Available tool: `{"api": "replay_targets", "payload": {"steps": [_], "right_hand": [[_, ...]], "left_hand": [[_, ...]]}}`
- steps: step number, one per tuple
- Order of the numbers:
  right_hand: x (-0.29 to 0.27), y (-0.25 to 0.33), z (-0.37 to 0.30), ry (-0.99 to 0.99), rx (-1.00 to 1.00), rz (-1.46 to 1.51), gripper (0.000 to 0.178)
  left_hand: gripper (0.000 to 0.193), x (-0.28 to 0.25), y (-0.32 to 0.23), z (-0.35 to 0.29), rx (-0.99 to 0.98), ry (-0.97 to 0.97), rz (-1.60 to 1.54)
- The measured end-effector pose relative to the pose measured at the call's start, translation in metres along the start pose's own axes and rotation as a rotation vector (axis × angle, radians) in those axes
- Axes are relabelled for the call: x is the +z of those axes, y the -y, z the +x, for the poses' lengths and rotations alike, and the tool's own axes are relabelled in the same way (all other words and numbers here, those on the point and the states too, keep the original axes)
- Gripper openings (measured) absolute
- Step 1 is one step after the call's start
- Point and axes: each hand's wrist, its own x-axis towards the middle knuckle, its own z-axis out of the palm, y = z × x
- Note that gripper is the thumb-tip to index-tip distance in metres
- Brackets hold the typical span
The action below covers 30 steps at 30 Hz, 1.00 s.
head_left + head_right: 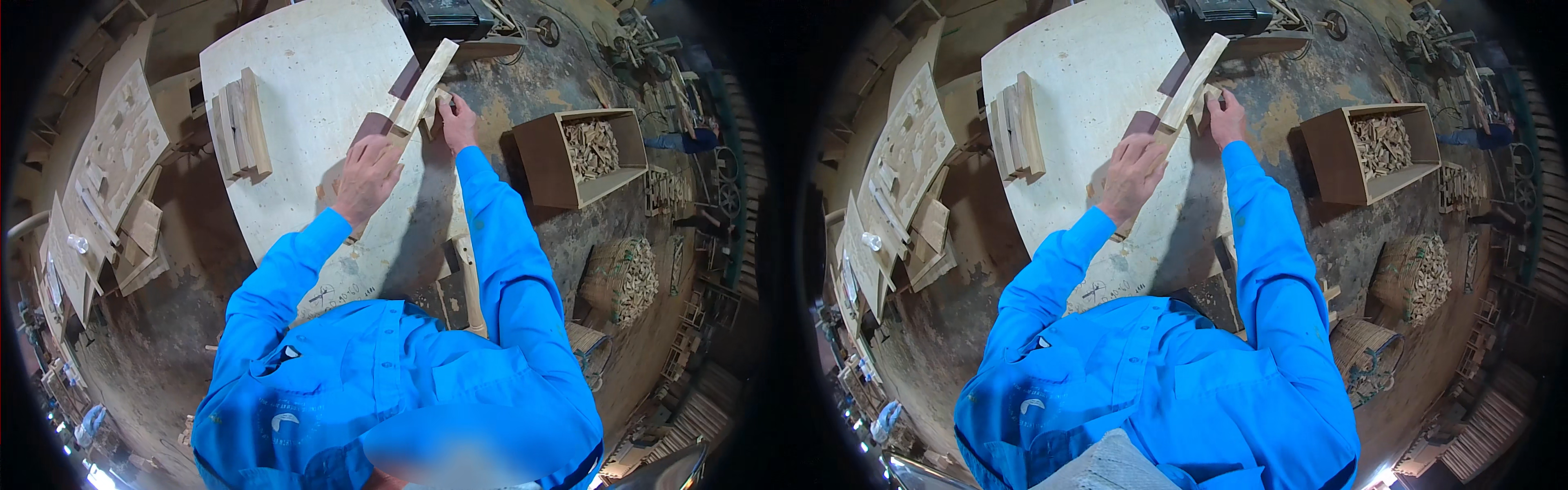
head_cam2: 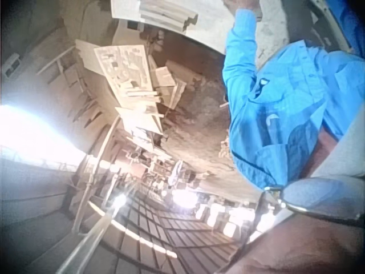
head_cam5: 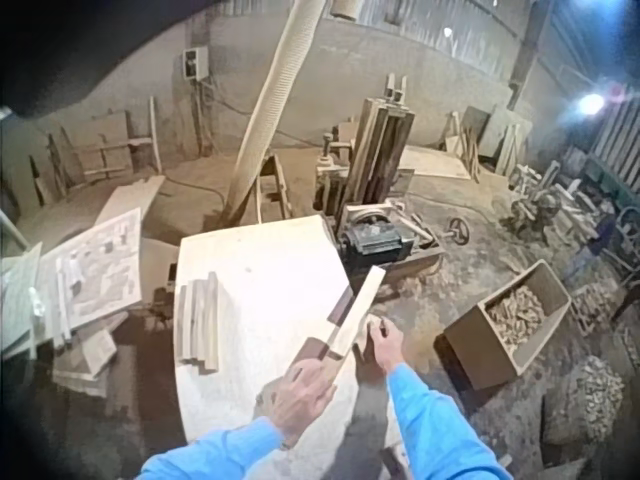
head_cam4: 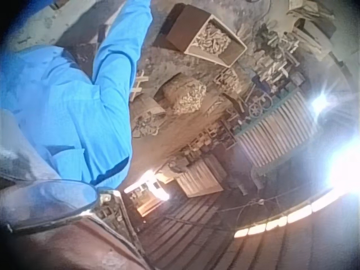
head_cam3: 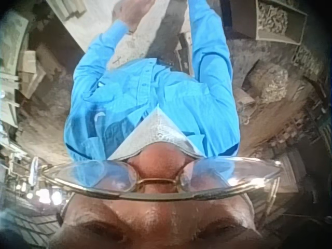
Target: The person shapes wooden pieces by positioning them against a wooden guide and sanding them on a sanding machine one by one.
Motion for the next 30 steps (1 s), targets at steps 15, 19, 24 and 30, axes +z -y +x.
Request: {"api": "replay_targets", "payload": {"steps": [15,19,24,30], "right_hand": [[-0.063,0.009,-0.104,0.040,0.136,0.206,0.072],[-0.121,-0.010,-0.209,0.024,0.042,0.065,0.063],[-0.174,-0.044,-0.337,0.150,0.209,-0.187,0.060],[-0.183,-0.035,-0.384,0.287,0.284,-0.214,0.051]], "left_hand": [[0.074,0.070,0.019,0.069,0.115,0.245,0.404],[0.073,0.069,0.021,0.070,0.108,0.251,0.405],[0.070,0.068,0.015,0.069,0.049,0.266,0.429],[0.068,0.071,0.010,0.068,0.023,0.256,0.403]]}}
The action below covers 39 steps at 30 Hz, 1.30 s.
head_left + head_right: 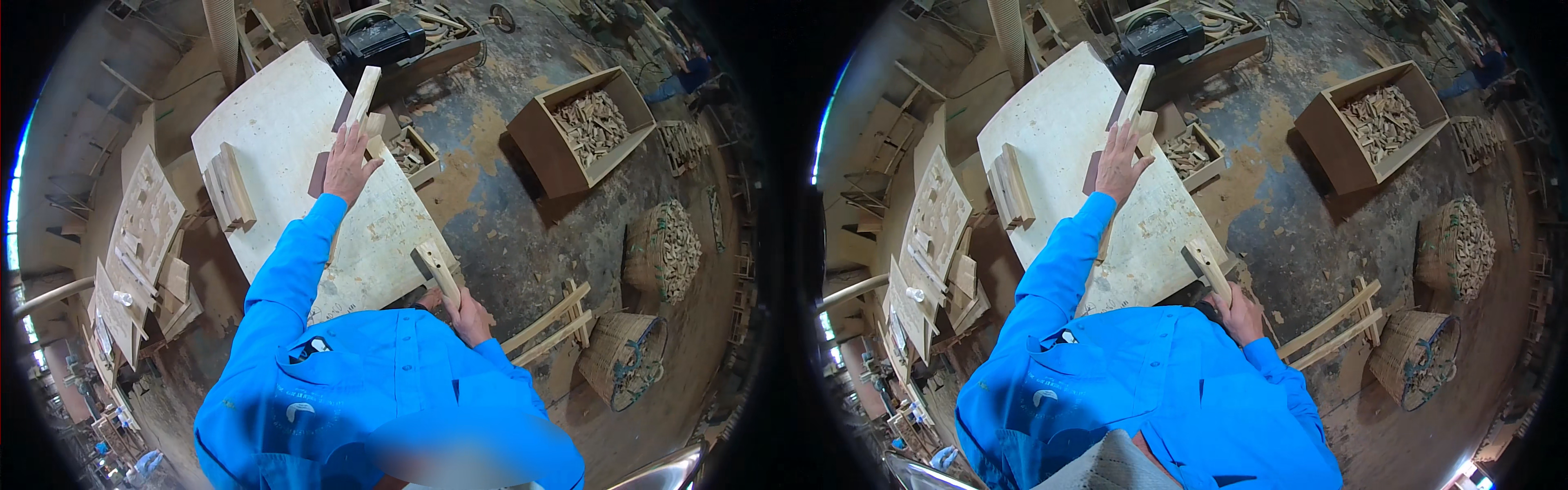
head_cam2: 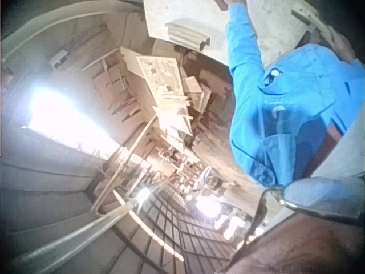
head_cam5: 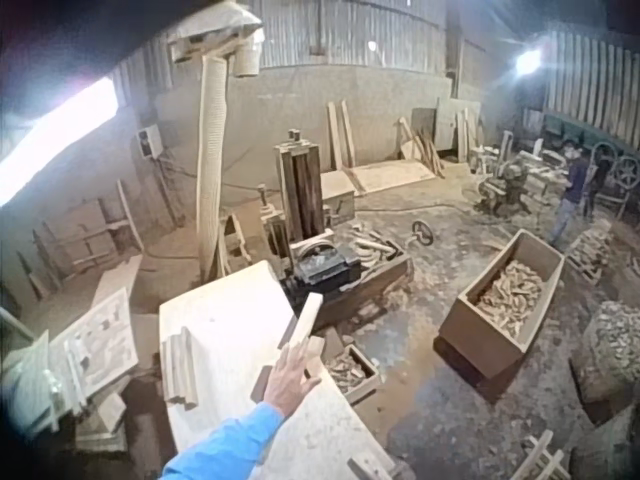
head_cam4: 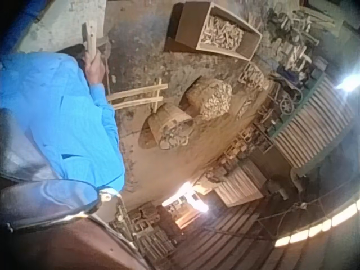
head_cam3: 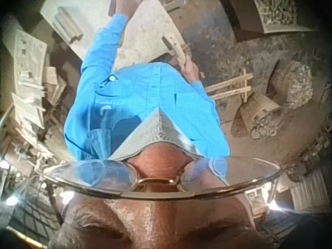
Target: The person shapes wooden pieces by positioning them against a wooden guide and sanding them on a sanding machine one by one.
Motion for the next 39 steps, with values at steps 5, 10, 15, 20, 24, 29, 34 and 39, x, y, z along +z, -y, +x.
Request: {"api": "replay_targets", "payload": {"steps": [5,10,15,20,24,29,34,39], "right_hand": [[0.004,-0.003,0.005,-0.004,-0.014,-0.132,0.042],[0.015,-0.004,0.023,0.007,-0.008,-0.221,0.043],[0.026,0.021,0.061,-0.039,-0.051,-0.193,0.041],[0.034,0.057,0.106,-0.051,-0.056,-0.237,0.042],[0.042,0.082,0.140,-0.057,-0.049,-0.240,0.040],[0.048,0.113,0.176,-0.096,-0.073,-0.290,0.040],[0.053,0.141,0.209,-0.115,-0.076,-0.283,0.043],[0.058,0.164,0.234,-0.106,-0.050,-0.299,0.048]], "left_hand": [[0.069,-0.002,-0.001,-0.001,-0.004,-0.013,0.014],[0.070,-0.002,0.010,0.012,-0.012,-0.019,0.022],[0.070,0.001,0.043,0.039,-0.039,-0.021,0.078],[0.066,0.002,0.081,0.077,-0.079,-0.018,0.101],[0.066,0.001,0.114,0.105,-0.098,-0.004,0.073],[0.065,0.005,0.149,0.138,-0.103,0.011,0.069],[0.067,0.007,0.180,0.167,-0.092,-0.014,0.091],[0.067,0.006,0.205,0.190,-0.095,0.005,0.088]]}}
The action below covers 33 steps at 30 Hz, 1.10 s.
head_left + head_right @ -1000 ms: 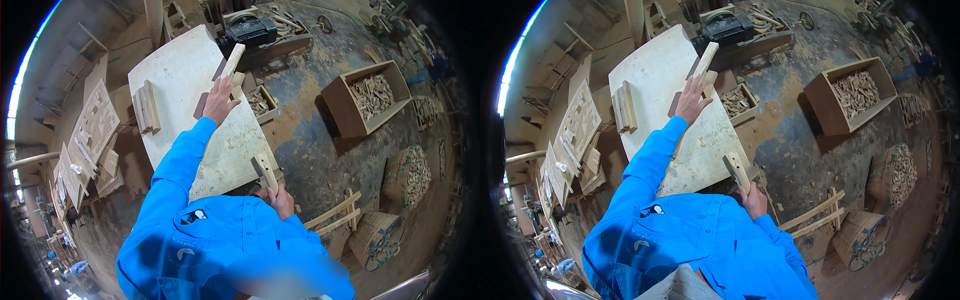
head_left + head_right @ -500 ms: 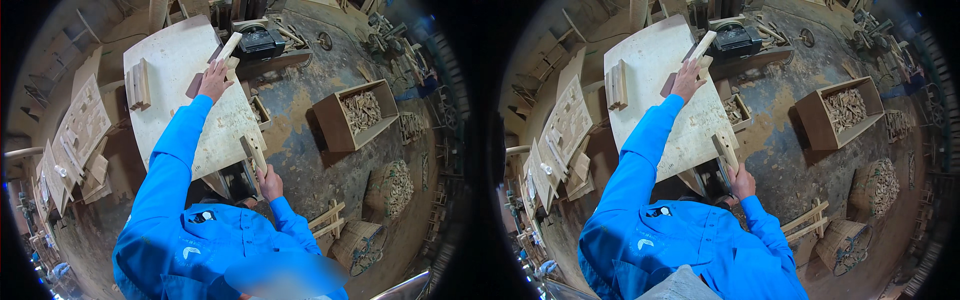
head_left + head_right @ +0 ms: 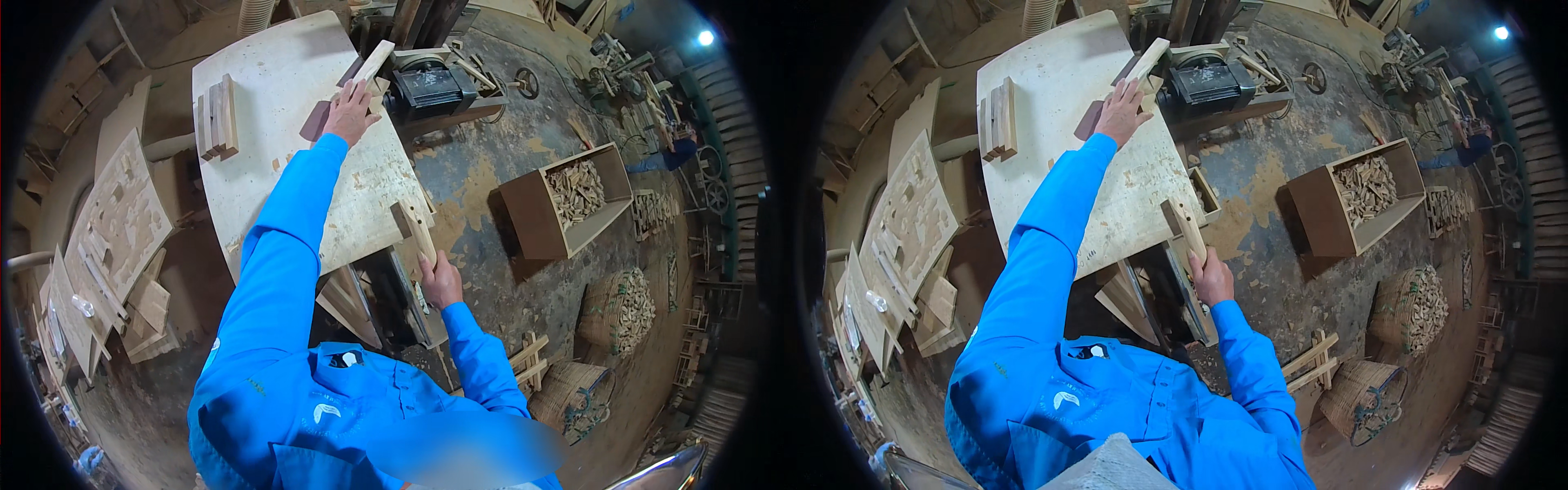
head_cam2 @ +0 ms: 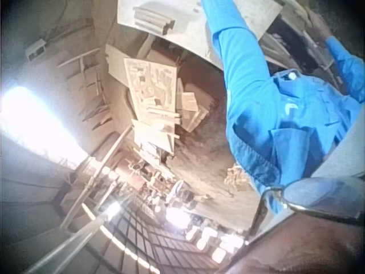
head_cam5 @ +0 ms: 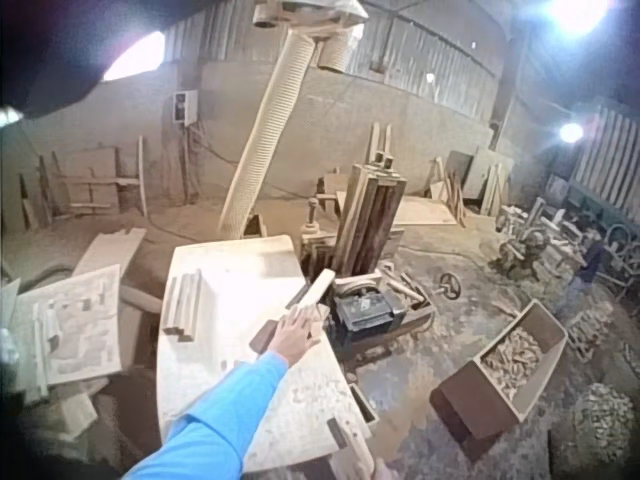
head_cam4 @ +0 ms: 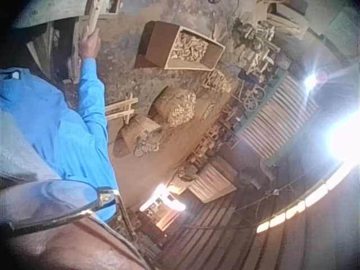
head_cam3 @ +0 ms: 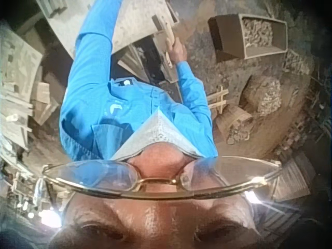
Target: The person shapes wooden pieces by positioning them against a wooden guide and sanding them on a sanding machine one by one.
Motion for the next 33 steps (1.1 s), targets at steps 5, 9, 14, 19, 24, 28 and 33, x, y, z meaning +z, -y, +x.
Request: {"api": "replay_targets", "payload": {"steps": [5,9,14,19,24,28,33], "right_hand": [[0.005,0.013,0.012,0.013,0.041,0.017,0.051],[0.006,0.007,0.012,-0.023,0.057,0.014,0.054],[0.001,0.027,0.004,-0.016,0.043,0.065,0.054],[0.005,-0.025,-0.020,-0.077,0.121,-0.003,0.055],[0.000,-0.029,-0.043,-0.029,0.058,0.048,0.059],[-0.002,-0.041,-0.064,-0.035,0.041,0.051,0.060],[-0.006,-0.061,-0.092,-0.043,0.035,0.044,0.059]], "left_hand": [[0.068,0.006,0.019,0.010,0.002,-0.013,0.033],[0.069,0.015,0.013,0.016,0.046,-0.030,0.036],[0.074,0.038,0.058,0.017,0.100,-0.149,0.146],[0.065,0.026,-0.011,-0.014,0.068,-0.038,-0.108],[0.063,0.009,-0.024,-0.039,0.064,-0.069,-0.043],[0.062,0.008,-0.038,-0.059,0.065,-0.080,-0.046],[0.060,0.001,-0.066,-0.086,0.074,-0.072,-0.074]]}}
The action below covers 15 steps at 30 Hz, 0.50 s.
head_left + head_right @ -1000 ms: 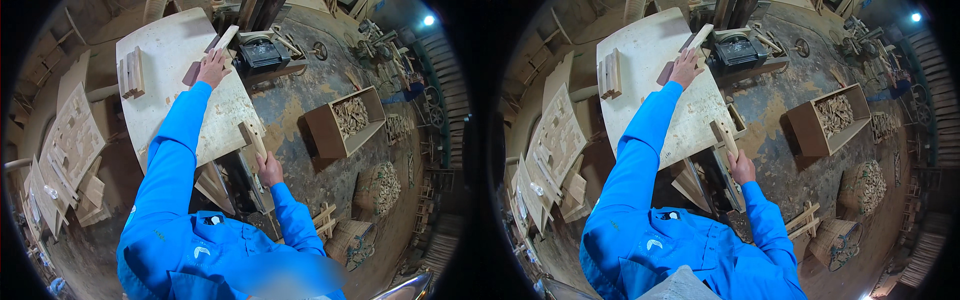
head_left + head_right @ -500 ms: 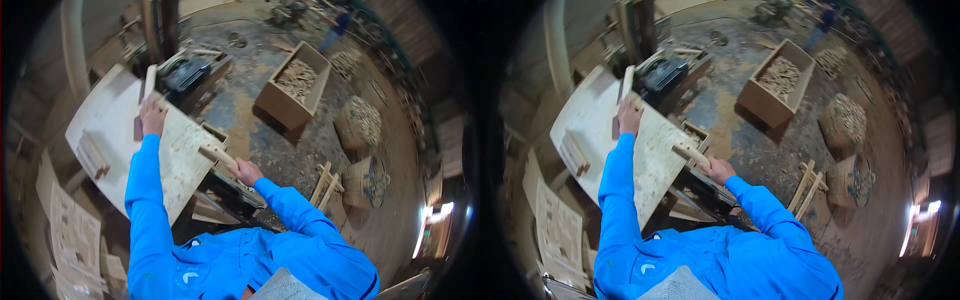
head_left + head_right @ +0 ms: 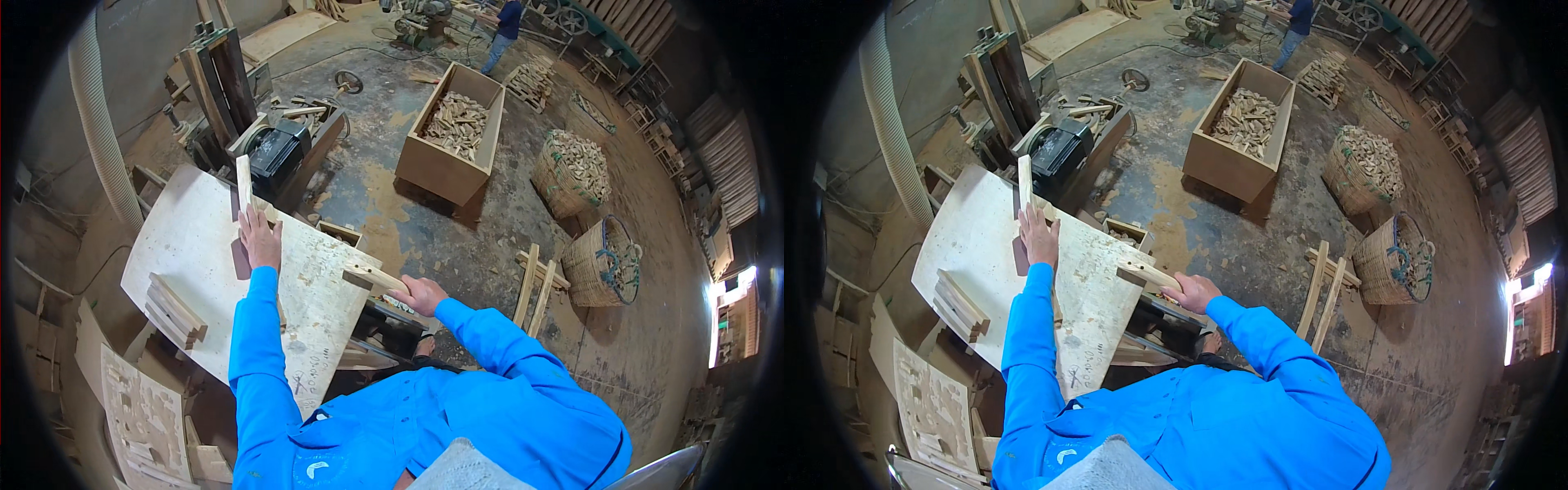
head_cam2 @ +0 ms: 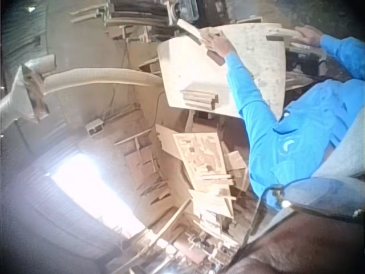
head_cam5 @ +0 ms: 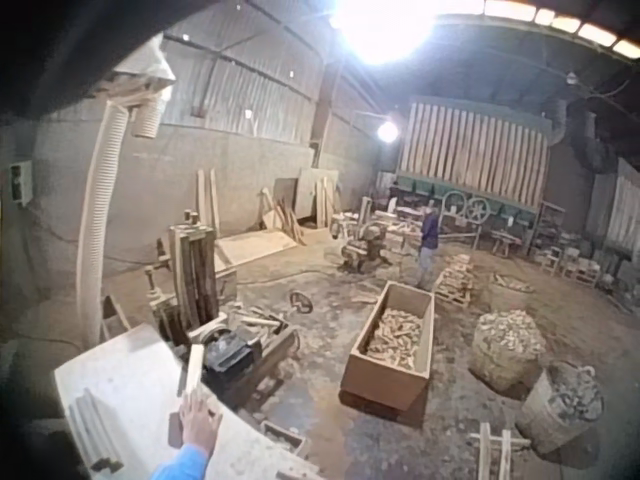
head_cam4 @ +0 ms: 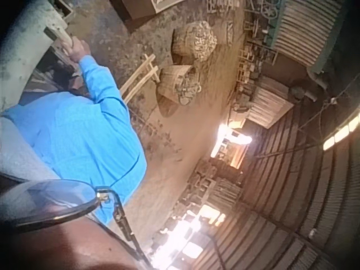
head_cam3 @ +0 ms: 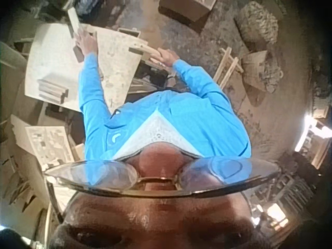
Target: The person shapes wooden pieces by positioning them against a wooden guide and sanding them on a sanding machine one by one.
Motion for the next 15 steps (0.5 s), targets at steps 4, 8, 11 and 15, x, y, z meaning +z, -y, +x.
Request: {"api": "replay_targets", "payload": {"steps": [4,8,11,15], "right_hand": [[0.000,-0.019,-0.018,0.013,0.034,-0.052,0.060],[-0.004,-0.035,-0.036,0.033,0.045,-0.040,0.060],[-0.008,-0.041,-0.045,0.028,0.039,-0.032,0.060],[-0.004,-0.053,-0.053,-0.008,-0.002,-0.008,0.059]], "left_hand": [[0.061,0.001,-0.018,-0.018,0.000,-0.002,0.039],[0.067,0.002,-0.035,-0.024,0.030,0.032,0.190],[0.072,-0.005,-0.050,-0.007,0.032,0.099,0.213],[0.085,-0.005,-0.065,0.004,0.019,0.153,0.197]]}}
